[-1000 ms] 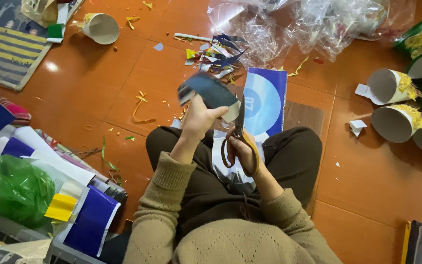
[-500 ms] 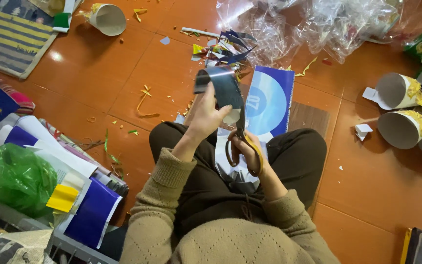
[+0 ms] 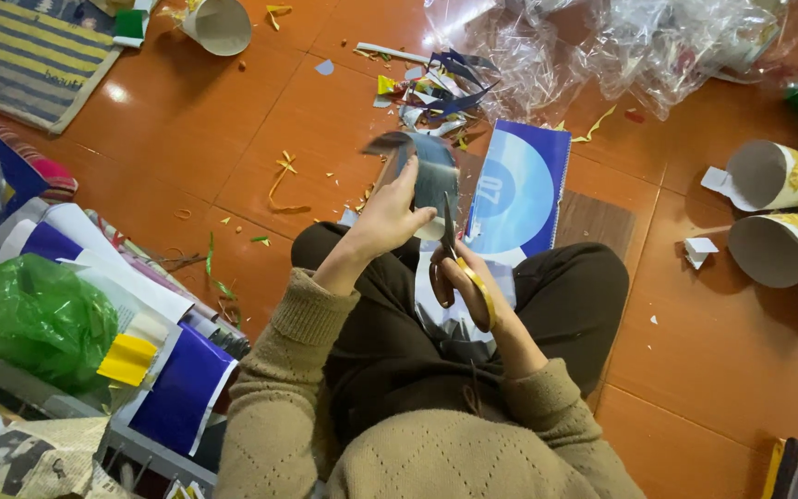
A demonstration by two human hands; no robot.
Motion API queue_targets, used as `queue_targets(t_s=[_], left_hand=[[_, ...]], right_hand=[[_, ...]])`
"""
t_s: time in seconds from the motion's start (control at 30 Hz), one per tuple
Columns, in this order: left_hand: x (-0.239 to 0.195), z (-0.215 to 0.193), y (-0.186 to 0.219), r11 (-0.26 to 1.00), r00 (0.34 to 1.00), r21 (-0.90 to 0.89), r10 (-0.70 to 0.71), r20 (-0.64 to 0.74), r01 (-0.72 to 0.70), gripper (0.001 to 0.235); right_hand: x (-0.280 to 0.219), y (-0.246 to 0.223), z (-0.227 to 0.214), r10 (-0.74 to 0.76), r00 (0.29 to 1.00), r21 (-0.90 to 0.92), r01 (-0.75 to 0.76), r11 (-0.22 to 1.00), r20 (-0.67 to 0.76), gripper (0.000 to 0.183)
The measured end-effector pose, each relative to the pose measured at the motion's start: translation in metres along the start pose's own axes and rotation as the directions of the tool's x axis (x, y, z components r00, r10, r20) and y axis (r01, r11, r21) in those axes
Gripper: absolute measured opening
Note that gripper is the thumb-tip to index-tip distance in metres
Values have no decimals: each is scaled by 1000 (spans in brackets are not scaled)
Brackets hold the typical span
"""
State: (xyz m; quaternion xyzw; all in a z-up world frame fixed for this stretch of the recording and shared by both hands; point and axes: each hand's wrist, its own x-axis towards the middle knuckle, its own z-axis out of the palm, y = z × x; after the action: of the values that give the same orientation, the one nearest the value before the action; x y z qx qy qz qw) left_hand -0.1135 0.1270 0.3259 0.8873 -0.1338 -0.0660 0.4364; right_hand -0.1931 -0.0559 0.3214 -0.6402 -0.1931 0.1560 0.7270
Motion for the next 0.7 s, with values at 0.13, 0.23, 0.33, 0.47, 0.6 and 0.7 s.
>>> queue_targets(t_s=[0.13,0.23,0.33,0.47,0.6,0.7], left_hand=[[-5,-5,0,1000,1000,-27,5,7,-5,89],[-2,-3,-20,999,999,-25,28,36,-27,90],[-3,-2,-20,999,998,-39,39,41,-38,92],[-7,8,-22,988,996,-135,78,53,-71,93],[-6,18,-33,896,987,-428,154,44,-121,95],[-28,-25,7,943,956,-266,247,156,-200,76]], right_hand=[[-2,15,3,2,1000,-23,-3,1000,-20,23],[-3,19,3,61,997,44,-59,997,-43,19],[0,26,0,16,1000,-17,-16,1000,0,18],[2,24,7,59,997,-67,-62,996,-50,14],[-4,24,9,174,972,-40,-182,983,-156,6],[-5,35,3,200,965,-90,-217,972,-169,5]])
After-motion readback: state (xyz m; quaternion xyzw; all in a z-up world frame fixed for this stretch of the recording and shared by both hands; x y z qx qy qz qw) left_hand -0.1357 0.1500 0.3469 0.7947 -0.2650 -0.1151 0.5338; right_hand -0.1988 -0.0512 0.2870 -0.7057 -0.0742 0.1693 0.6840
